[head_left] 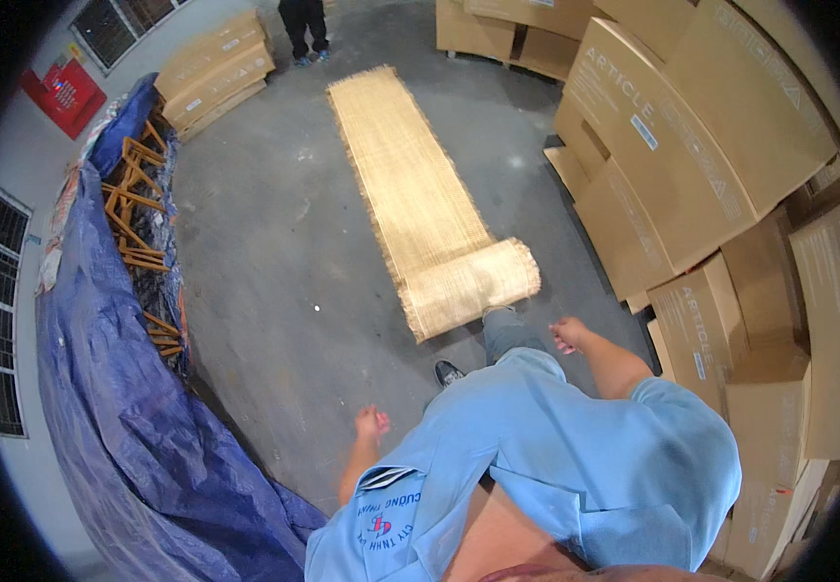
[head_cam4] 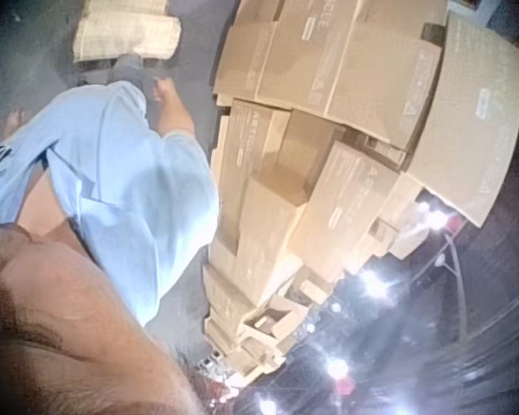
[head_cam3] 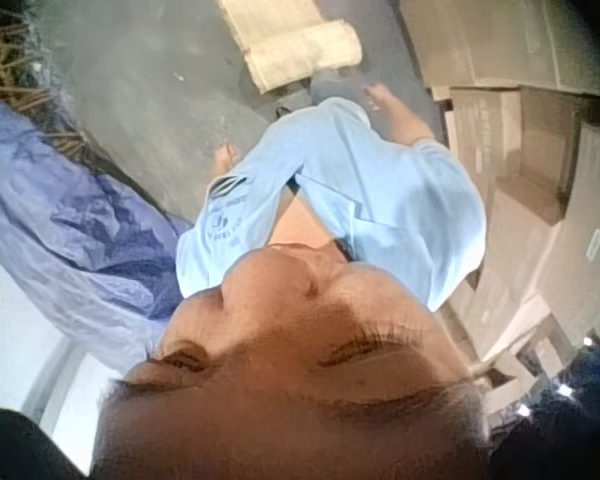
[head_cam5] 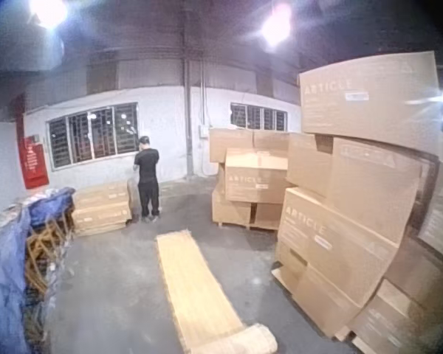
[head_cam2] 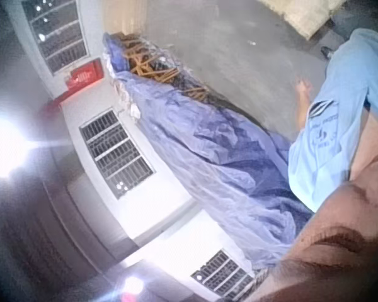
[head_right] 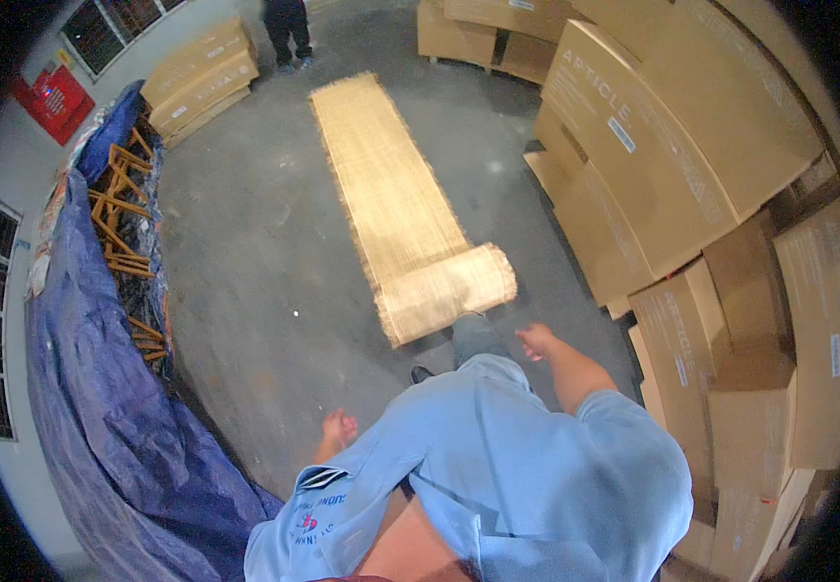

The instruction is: The person sits on the floor and rolls a long woven mat into a tight cylinder using both hands. They adjust the roll to keep it even, then stand and move the finished roll across the floor.

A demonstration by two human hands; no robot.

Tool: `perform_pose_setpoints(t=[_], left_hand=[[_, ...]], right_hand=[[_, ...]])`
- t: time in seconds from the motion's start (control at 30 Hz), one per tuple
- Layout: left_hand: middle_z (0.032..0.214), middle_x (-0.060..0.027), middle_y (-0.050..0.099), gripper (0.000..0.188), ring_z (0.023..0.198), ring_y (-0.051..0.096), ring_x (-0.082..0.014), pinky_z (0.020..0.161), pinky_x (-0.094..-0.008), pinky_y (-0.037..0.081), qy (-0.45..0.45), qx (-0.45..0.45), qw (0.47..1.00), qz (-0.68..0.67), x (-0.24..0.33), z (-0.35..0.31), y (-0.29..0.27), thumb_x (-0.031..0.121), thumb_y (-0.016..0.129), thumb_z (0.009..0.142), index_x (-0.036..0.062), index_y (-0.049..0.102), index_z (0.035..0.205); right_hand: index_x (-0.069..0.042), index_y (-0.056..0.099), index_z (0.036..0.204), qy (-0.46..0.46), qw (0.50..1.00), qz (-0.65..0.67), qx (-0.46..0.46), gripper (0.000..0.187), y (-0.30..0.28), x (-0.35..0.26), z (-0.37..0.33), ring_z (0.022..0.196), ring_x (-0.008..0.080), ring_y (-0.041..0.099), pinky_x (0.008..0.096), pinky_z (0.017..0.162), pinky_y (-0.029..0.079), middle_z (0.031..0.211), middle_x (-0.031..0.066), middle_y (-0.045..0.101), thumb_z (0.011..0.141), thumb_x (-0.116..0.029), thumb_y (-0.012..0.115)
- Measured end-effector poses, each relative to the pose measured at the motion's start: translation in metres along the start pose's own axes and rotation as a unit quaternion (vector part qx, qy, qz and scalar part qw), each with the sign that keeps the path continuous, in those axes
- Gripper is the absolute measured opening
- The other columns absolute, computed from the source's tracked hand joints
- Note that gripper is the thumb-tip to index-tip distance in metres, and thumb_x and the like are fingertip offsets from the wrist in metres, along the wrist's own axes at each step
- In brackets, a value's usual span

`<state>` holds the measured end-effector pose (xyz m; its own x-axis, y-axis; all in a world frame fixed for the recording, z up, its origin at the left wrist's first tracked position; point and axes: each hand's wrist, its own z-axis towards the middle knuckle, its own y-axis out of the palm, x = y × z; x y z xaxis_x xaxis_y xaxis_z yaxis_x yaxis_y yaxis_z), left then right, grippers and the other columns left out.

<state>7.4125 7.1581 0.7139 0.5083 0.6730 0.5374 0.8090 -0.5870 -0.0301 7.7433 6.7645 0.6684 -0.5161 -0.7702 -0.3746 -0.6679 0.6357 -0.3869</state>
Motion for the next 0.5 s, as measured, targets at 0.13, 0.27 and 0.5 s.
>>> perform_pose_setpoints(t=[0.13,0.27,0.5], left_hand=[[0.080,-0.0151,0.070,0.023,0.072,0.071,-0.0304,0.060,-0.0498,0.057,0.373,-0.104,0.670,0.633,-0.018,-0.010,-0.021,0.029,0.068,0.095,0.0063,0.070,0.095],[0.080,-0.0157,0.070,0.025,0.072,0.071,-0.0300,0.058,-0.0493,0.057,0.240,-0.155,0.735,0.615,-0.022,0.009,-0.025,0.030,0.068,0.095,0.0048,0.070,0.092],[0.080,-0.0168,0.070,0.029,0.070,0.070,-0.0294,0.056,-0.0484,0.057,-0.066,-0.012,0.988,0.140,0.090,0.075,0.023,0.030,0.067,0.094,0.0022,0.070,0.088]], right_hand=[[-0.008,0.064,0.114,0.004,1.000,0.004,-0.004,0.031,0.002,-0.031,0.013,0.067,0.0177,0.062,0.0407,0.059,0.054,0.085,0.0036,0.063,0.100,-0.036,0.063],[-0.006,0.064,0.115,-0.037,0.998,0.038,0.034,0.033,-0.006,-0.051,0.024,0.071,0.0182,0.065,0.0398,0.058,0.054,0.089,0.0059,0.065,0.100,-0.036,0.063],[-0.003,0.067,0.115,0.054,0.995,0.077,0.022,0.039,-0.008,-0.018,0.037,0.078,0.0247,0.068,0.0469,0.062,0.057,0.091,0.0121,0.069,0.097,-0.037,0.067]])
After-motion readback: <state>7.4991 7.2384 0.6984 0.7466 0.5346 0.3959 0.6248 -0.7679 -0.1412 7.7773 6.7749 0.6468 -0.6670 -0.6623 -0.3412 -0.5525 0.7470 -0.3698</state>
